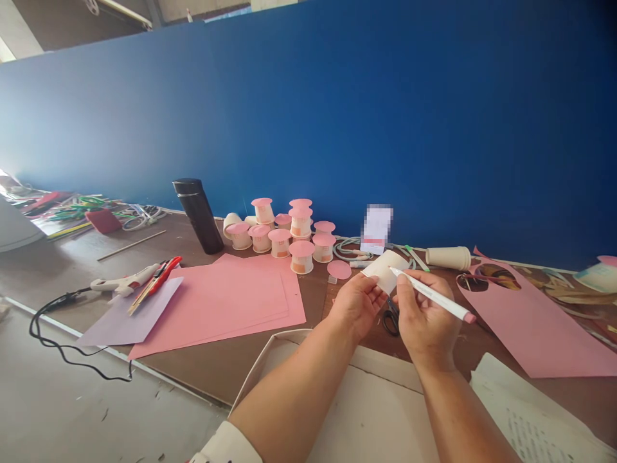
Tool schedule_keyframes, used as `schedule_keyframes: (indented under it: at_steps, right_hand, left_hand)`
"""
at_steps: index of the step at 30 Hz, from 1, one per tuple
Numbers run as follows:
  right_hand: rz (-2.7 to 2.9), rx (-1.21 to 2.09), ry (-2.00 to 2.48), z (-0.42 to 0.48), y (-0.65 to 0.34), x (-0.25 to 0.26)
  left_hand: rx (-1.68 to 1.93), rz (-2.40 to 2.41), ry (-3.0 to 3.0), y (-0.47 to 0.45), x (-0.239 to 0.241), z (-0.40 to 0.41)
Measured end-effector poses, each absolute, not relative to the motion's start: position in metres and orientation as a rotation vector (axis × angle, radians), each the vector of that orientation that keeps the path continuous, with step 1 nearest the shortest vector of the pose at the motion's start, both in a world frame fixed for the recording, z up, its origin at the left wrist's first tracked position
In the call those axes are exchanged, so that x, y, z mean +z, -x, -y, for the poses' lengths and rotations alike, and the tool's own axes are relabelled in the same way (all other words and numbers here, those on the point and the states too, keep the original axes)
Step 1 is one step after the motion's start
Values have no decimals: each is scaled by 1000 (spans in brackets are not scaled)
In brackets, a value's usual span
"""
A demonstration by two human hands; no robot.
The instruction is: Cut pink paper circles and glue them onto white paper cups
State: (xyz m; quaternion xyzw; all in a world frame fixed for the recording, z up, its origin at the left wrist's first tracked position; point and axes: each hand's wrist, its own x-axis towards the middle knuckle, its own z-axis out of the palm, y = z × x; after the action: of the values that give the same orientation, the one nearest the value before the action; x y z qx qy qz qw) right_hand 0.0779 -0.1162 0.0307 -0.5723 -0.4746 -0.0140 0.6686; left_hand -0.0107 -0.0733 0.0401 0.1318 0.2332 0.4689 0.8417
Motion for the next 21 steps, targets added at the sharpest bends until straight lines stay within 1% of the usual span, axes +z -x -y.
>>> schedule_keyframes:
  at_steps: [21]
  right_hand:
    - [1139,-240,1384,119,-77,32]
  left_hand:
    - [1028,-520,-426,6,35,73]
